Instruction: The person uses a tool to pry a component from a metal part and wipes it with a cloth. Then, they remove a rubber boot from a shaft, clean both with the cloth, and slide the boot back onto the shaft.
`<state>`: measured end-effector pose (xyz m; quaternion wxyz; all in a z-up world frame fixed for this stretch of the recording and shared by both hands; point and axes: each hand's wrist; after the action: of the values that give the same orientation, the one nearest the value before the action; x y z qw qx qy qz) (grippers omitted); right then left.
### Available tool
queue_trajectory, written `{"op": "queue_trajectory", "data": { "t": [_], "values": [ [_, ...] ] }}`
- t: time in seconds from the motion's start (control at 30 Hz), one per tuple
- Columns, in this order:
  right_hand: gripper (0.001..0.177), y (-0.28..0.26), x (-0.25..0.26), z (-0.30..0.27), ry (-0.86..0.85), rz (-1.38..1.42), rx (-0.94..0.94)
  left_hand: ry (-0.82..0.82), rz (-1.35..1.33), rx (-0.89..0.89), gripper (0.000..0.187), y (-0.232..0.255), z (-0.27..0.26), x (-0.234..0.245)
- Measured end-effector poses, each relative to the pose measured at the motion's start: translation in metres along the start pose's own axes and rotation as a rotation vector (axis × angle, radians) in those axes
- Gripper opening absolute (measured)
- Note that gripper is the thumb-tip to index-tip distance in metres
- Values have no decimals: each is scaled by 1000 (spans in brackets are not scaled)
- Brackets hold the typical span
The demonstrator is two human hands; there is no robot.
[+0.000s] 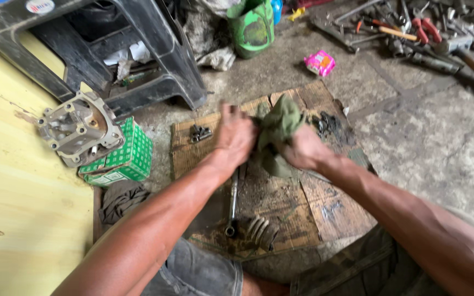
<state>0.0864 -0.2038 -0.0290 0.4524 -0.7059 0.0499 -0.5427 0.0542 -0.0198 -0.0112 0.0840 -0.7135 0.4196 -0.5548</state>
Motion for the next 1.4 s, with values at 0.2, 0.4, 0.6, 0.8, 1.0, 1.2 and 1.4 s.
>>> {"op": "queue_trajectory", "data": {
  "t": [0.2,0.4,0.6,0.8,1.0,1.2,1.4],
  "values": [
    [32,34,12,-1,14,495,-29,206,-302,169,57,-19,-34,-20],
    [13,102,30,32,52,1194,-236,346,-514,202,75,-9,-56,-38],
    [51,84,46,14,-206,1146,-362,402,-522,195,88,-5,-55,-34],
    [105,27,51,-9,-323,81,-254,111,-892,245,97,-4,-57,-7],
    [57,29,54,-5,-313,128,-416,167,-1429,337,117,1,-43,-15],
    [40,17,48,-8,-242,424,-340,27,-995,158,79,4,-59,-4],
    [26,-8,7,-6,-112,815,-245,30,-562,-22,56,32,-46,18]
  ]
}}
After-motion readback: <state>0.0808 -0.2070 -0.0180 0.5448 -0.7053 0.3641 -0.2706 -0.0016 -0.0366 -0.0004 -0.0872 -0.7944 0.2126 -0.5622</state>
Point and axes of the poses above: each hand's wrist, its own z-axis towards the middle knuckle, its own x-axis out of the back of the hand, y = z × x, and after that the axes turned 14 degrees about -x, right-handed
